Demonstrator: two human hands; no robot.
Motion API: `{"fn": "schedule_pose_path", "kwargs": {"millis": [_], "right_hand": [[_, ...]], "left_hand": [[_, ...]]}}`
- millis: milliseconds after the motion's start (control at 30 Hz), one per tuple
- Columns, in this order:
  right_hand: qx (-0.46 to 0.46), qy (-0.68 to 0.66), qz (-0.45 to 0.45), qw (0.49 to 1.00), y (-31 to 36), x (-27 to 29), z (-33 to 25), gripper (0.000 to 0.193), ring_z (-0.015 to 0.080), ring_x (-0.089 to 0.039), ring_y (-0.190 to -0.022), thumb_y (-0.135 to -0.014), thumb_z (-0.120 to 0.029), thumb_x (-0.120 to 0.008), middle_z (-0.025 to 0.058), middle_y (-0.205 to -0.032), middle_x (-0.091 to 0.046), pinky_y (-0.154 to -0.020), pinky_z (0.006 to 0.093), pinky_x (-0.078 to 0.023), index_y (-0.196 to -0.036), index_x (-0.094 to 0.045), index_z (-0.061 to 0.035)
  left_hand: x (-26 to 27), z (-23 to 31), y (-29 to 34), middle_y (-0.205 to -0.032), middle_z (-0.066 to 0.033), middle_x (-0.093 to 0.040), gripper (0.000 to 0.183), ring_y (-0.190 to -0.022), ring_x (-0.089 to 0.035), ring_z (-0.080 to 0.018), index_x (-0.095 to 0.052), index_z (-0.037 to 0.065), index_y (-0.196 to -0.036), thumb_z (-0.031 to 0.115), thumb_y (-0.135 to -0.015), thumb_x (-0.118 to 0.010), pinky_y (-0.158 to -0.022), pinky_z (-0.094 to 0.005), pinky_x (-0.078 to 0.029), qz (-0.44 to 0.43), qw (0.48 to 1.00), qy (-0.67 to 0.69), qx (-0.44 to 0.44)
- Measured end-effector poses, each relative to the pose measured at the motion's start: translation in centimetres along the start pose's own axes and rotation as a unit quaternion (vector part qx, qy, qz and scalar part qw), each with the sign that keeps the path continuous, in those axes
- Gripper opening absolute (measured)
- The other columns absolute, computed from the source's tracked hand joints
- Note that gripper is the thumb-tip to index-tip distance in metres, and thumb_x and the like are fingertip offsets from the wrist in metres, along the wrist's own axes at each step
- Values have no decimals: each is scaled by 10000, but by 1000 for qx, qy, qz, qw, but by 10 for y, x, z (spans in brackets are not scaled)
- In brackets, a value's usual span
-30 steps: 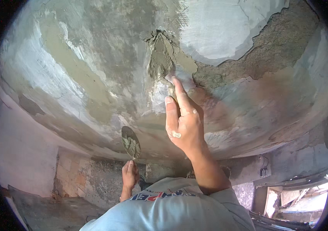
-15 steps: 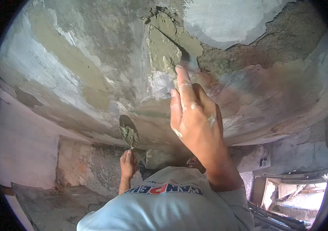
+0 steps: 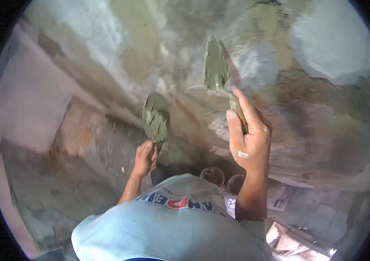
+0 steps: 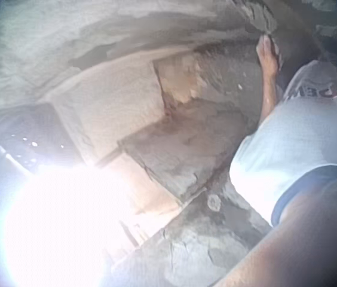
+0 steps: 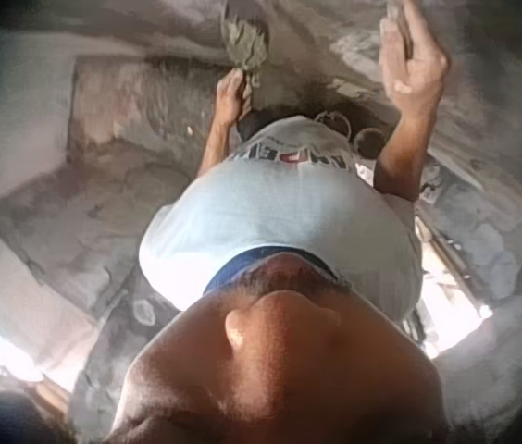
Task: The person applies mortar onto a ceiling using trowels, spreading and smoothing the mixture across damaged sections, and scoops additional mortar from a bucket.
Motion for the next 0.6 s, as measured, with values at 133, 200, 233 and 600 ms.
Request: {"fn": "schedule_pose_path", "kwargs": {"millis": [133, 200, 233, 600], "right_hand": [[-167, -115, -191, 960, 38, -40, 38, 429, 123, -634, -636, -933, -77, -685, 81, -813, -685, -630, 287, -528, -1353, -630, -8], [-130, -119, -225, 958, 56, -63, 56, 400, 139, -677, -646, -933, -99, -693, 97, -824, -705, -636, 307, -540, -1323, -638, -27], [-107, -129, -239, 956, 62, -70, 65, 373, 157, -707, -668, -937, -112, -690, 116, -844, -719, -656, 324, -550, -1299, -642, -34], [86, 25, -263, 961, 53, -51, 82, 274, 396, -699, -911, -952, -90, -646, 218, -1025, -715, -787, 436, -556, -1213, -674, -10]], "left_hand": [[-4, 11, 0, -621, 9, -439, 341, -390, -319, -83, -510, 97, -942, 401, -1089, -462, -323, -246, -258, 5, 999, 52, 17], [-2, 17, 3, -633, 6, -452, 330, -391, -313, -71, -517, 97, -948, 390, -1089, -459, -319, -233, -245, -20, 996, 72, 38], [0, 17, 4, -633, 6, -452, 330, -391, -313, -71, -517, 97, -948, 390, -1089, -459, -319, -233, -245, -10, 996, 80, 34], [-9, 34, 16, -566, 7, -411, 332, -344, -294, -61, -523, 74, -919, 342, -1097, -441, -281, -227, -225, -80, 988, 106, 77]]}}
Point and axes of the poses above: each hand's wrist, its own y-axis away from the middle knuckle, its own x-axis out of the back of the hand, z = x × y, the point moved 1 cm from there along -y, towards the middle knuckle
